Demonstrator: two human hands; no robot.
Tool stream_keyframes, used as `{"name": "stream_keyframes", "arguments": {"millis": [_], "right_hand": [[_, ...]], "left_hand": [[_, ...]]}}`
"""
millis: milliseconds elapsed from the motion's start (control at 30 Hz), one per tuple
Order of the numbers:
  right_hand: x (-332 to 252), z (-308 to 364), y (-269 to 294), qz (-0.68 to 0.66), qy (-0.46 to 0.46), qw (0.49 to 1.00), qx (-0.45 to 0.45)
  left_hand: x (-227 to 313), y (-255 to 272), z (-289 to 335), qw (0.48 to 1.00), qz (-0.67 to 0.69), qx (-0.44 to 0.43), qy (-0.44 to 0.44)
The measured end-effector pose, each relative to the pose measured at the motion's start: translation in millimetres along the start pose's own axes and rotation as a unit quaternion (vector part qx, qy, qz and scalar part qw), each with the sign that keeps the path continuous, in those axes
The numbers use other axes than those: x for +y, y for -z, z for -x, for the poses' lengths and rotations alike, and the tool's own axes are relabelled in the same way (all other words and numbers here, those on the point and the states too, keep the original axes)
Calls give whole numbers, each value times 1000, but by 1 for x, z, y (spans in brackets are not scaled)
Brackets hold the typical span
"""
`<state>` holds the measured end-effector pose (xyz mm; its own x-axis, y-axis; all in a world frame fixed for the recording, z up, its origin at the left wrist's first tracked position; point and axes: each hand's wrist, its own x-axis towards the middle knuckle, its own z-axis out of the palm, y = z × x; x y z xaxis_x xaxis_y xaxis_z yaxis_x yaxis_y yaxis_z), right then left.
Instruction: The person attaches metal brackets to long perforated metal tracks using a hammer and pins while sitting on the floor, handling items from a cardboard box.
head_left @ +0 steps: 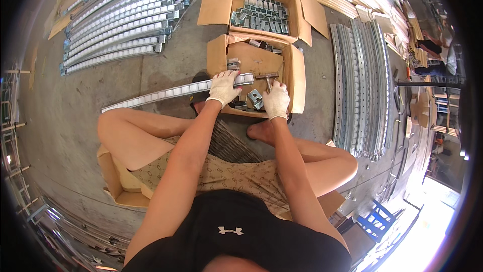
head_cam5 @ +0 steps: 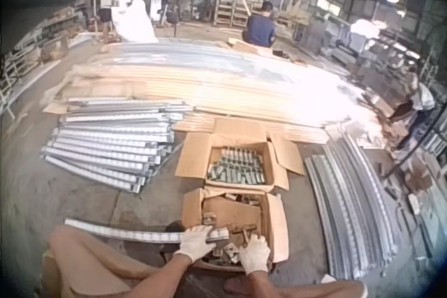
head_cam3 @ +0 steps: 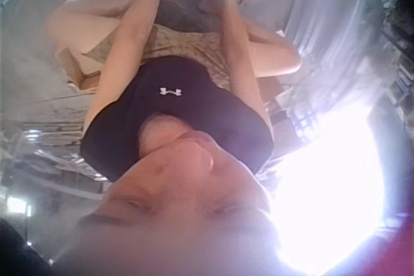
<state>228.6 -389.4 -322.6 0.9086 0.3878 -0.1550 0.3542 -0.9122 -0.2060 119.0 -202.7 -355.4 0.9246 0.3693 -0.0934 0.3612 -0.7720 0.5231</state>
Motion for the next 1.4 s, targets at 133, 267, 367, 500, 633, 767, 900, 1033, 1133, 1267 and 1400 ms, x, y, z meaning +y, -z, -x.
{"name": "stream_keyframes", "arguments": {"millis": [133, 267, 367, 500, 633, 767, 900, 1033, 1133, 1267, 1400], "right_hand": [[49, -7, -37, -69, -34, 997, -18], [35, -28, -36, -355, -290, 879, -132], [109, -76, -89, -232, -192, 940, -160], [62, -81, -70, -113, -74, 970, -201], [36, -63, -39, -49, -79, 974, -205], [30, -51, 26, -50, -82, 990, -100], [32, -17, 124, -62, 98, 988, -98], [7, -3, 185, -15, 127, 957, -261], [-16, -16, 193, 39, 164, 946, -278], [-47, -39, 186, 126, 220, 928, -272], [-71, -50, 179, 176, 225, 910, -300]], "left_hand": [[8, 5, -17, 996, -86, -21, -27], [-6, 16, -7, 994, -99, -44, -5], [7, 15, -3, 998, -49, -48, 15], [-14, 9, 8, 999, -4, -17, 32], [-8, 8, 7, 999, -6, -28, 18], [-7, 19, 3, 996, -65, -53, -10], [-7, 21, -9, 992, -78, -70, -65], [-26, 7, -10, 994, 72, 5, -81], [-33, 5, -11, 992, 89, -1, -87], [-31, -3, -7, 993, 26, 31, -108], [-25, -3, -5, 995, 8, 19, -94]]}}
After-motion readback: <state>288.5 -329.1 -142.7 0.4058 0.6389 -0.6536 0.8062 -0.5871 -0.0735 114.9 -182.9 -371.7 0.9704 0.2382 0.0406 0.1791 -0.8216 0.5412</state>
